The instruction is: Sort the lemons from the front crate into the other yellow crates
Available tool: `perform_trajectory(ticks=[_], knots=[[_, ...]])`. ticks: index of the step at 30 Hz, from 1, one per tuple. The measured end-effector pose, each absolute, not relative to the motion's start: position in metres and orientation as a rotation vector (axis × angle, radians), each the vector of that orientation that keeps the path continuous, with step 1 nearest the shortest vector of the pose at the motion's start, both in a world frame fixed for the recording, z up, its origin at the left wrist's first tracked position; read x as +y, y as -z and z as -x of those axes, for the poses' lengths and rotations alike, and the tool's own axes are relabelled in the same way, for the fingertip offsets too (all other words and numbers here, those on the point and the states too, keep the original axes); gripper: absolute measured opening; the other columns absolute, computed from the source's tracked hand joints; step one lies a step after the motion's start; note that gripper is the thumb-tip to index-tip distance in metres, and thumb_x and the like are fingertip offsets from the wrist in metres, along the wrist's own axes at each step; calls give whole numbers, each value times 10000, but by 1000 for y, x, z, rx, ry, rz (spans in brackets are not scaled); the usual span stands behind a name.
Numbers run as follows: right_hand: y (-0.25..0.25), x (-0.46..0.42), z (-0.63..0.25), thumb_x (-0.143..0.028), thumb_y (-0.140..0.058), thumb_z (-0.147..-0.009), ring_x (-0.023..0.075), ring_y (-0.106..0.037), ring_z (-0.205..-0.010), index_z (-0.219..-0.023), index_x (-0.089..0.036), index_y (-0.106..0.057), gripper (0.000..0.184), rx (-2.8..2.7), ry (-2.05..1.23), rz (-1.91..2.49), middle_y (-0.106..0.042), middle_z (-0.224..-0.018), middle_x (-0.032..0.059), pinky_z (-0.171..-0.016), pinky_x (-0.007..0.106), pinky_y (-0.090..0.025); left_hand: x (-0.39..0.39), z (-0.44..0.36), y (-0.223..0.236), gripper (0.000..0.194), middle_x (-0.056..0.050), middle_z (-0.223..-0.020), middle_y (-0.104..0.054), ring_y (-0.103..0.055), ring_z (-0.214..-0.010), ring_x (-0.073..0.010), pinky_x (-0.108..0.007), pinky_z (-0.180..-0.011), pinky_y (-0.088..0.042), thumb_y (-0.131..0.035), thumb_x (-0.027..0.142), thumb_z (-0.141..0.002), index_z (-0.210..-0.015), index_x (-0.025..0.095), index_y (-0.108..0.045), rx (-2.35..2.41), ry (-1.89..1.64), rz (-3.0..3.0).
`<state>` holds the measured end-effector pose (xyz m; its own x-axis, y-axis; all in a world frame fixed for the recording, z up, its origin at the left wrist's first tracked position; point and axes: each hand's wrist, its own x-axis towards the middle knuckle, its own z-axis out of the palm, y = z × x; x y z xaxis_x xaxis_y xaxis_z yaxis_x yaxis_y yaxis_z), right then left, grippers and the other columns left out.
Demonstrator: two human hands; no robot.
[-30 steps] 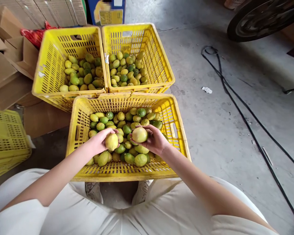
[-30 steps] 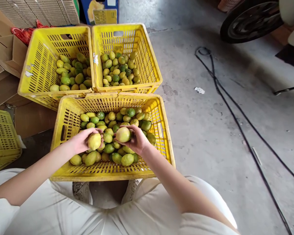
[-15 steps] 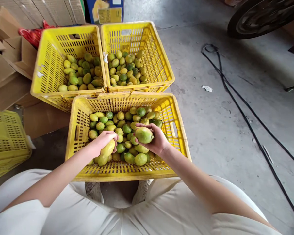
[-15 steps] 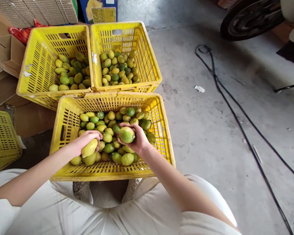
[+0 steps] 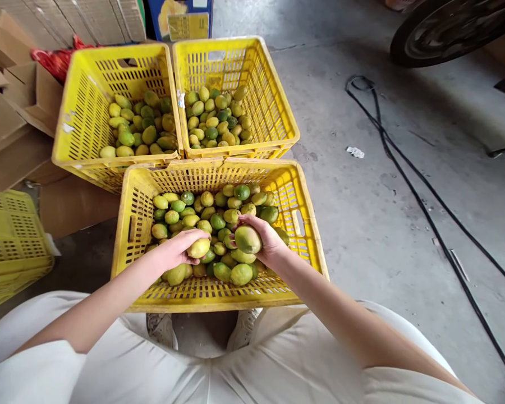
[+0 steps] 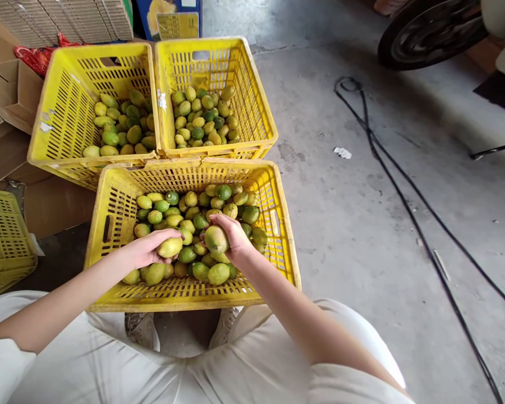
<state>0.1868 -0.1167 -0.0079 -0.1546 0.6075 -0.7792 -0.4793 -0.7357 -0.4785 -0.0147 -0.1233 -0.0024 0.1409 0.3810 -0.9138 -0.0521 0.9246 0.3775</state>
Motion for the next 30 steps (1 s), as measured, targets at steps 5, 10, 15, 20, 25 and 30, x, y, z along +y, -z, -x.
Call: perform_trajectory(ticks=[5,10,15,20,25,30], knots=[[8,-118,-188,-344,-689,-810,232,-707,-631,-661,-230,-587,214,-205,-1919,1348,-627,-589,18,-642,380,-663,-120,18,-2,148,-52,-612,-650,-616,-477,-142,-188,-419,-447,-686,189,-861,-733,154,-621,1300,-334,-145],[-1,-113,-189,-275,-615,-868,215,-727,-674,-713,-227,-575,167,84,-1907,1348,-643,-627,12,-693,371,-676,-121,16,-6,223,-73,-622,-666,-643,-507,-143,-200,-468,-515,-603,149,-920,-701,139,-641,1253,-397,-141],[-3,-111,-189,-219,-604,-909,227,-766,-775,-922,-238,-621,29,169,-1898,1305,-745,-821,40,-745,410,-689,-122,13,-5,141,-72,-746,-728,-718,-639,-168,-311,-665,-651,-670,26,-849,-766,139,-658,1257,-579,-99],[1,-111,-190,-241,-609,-950,211,-773,-815,-1117,-250,-667,177,25,-2034,1137,-757,-915,29,-770,380,-693,-115,14,-10,204,-66,-673,-684,-668,-549,-144,-233,-545,-586,-544,10,-854,-712,132,-626,1299,-667,-39],[4,-111,-188,-259,-592,-1002,242,-789,-869,-1076,-205,-643,105,141,-2031,1190,-773,-947,61,-768,392,-712,-110,19,-9,213,-77,-674,-672,-671,-563,-169,-263,-514,-596,-482,73,-900,-777,117,-650,1286,-738,60],[-2,-111,-185,-252,-665,-972,216,-777,-778,-1038,-218,-624,85,105,-2026,1243,-784,-937,50,-677,352,-713,-113,15,-8,181,-108,-885,-755,-760,-744,-206,-323,-665,-672,-523,28,-931,-949,98,-689,1260,-743,29]])
